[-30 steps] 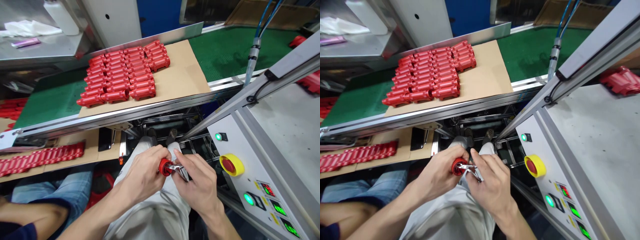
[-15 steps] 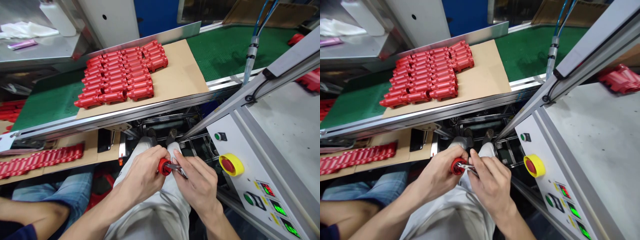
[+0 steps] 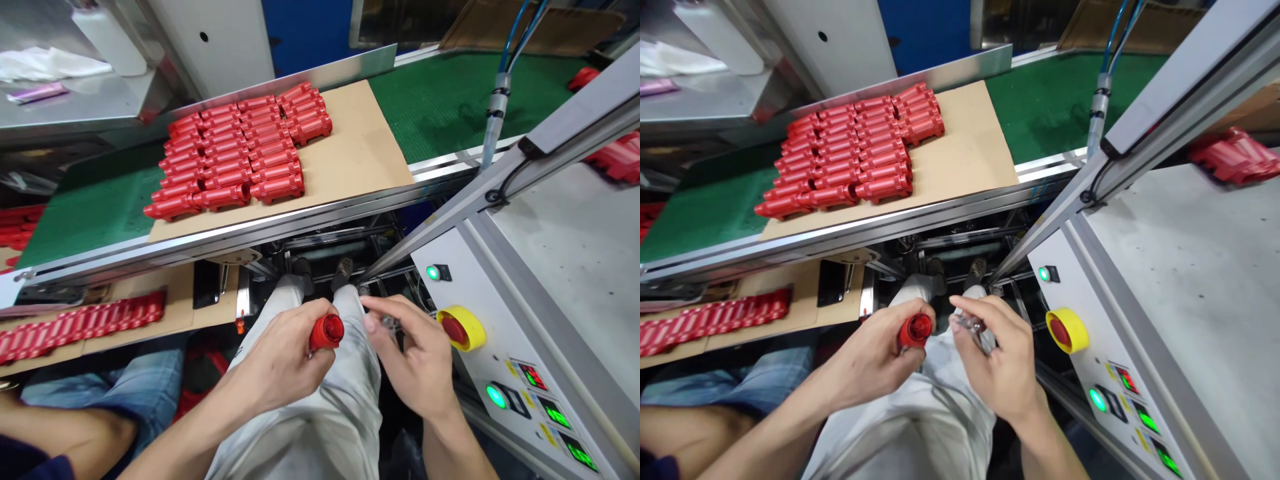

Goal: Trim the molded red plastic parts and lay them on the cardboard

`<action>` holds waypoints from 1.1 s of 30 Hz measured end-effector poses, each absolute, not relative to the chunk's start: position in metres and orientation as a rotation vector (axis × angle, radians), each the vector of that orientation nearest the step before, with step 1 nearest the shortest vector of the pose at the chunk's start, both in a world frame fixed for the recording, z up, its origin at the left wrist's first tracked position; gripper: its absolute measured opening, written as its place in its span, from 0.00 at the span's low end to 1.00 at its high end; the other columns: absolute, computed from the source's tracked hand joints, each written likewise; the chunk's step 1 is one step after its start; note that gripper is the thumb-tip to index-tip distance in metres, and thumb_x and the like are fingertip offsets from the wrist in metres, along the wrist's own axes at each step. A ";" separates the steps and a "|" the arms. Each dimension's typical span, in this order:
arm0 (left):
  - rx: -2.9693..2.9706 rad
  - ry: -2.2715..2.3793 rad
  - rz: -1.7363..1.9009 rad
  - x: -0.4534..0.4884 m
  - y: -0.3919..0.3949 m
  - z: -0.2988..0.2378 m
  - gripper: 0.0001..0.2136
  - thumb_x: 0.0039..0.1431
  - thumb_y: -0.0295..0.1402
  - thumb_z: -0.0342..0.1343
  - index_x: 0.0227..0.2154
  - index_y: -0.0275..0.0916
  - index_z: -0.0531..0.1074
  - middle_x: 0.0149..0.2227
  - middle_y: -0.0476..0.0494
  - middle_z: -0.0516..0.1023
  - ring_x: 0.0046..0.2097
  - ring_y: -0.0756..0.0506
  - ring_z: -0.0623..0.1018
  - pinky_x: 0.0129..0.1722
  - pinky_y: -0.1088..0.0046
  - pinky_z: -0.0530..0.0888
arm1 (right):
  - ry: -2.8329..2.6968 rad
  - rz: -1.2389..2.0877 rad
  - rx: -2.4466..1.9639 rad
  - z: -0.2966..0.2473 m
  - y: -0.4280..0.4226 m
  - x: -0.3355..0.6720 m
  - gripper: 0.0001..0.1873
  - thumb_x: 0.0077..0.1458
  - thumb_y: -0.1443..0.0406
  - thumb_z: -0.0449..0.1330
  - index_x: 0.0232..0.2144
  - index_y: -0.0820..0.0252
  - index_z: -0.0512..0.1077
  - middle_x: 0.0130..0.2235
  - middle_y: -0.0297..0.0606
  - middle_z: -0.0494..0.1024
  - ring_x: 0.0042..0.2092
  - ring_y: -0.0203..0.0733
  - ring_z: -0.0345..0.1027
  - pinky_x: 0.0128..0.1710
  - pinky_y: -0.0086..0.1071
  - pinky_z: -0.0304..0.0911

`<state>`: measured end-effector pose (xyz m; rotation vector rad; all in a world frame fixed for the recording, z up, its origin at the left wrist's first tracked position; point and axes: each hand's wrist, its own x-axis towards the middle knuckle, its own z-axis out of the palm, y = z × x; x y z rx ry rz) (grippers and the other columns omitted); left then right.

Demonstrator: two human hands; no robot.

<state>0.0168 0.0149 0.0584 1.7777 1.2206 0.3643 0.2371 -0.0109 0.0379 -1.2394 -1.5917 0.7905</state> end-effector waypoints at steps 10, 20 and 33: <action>1.761 1.180 0.382 0.012 0.005 0.062 0.10 0.52 0.21 0.51 0.34 0.45 0.64 0.29 0.55 0.65 0.31 0.47 0.64 0.33 0.65 0.59 | -2.173 -0.007 -1.305 0.056 -0.009 0.239 0.26 0.62 0.73 0.66 0.62 0.63 0.76 0.43 0.42 0.85 0.41 0.50 0.73 0.41 0.46 0.72; 1.755 1.187 0.378 0.010 0.000 0.064 0.09 0.55 0.23 0.52 0.34 0.45 0.61 0.31 0.54 0.66 0.33 0.45 0.67 0.36 0.66 0.62 | -2.168 0.007 -1.312 0.047 -0.010 0.233 0.26 0.63 0.72 0.66 0.63 0.61 0.76 0.43 0.41 0.85 0.41 0.48 0.73 0.41 0.43 0.71; 1.701 1.227 0.254 0.011 0.002 0.062 0.08 0.60 0.26 0.53 0.37 0.47 0.61 0.26 0.58 0.66 0.27 0.46 0.63 0.31 0.66 0.58 | -2.188 -0.083 -1.356 0.046 -0.008 0.230 0.23 0.67 0.69 0.68 0.63 0.63 0.77 0.39 0.38 0.84 0.38 0.45 0.71 0.40 0.41 0.66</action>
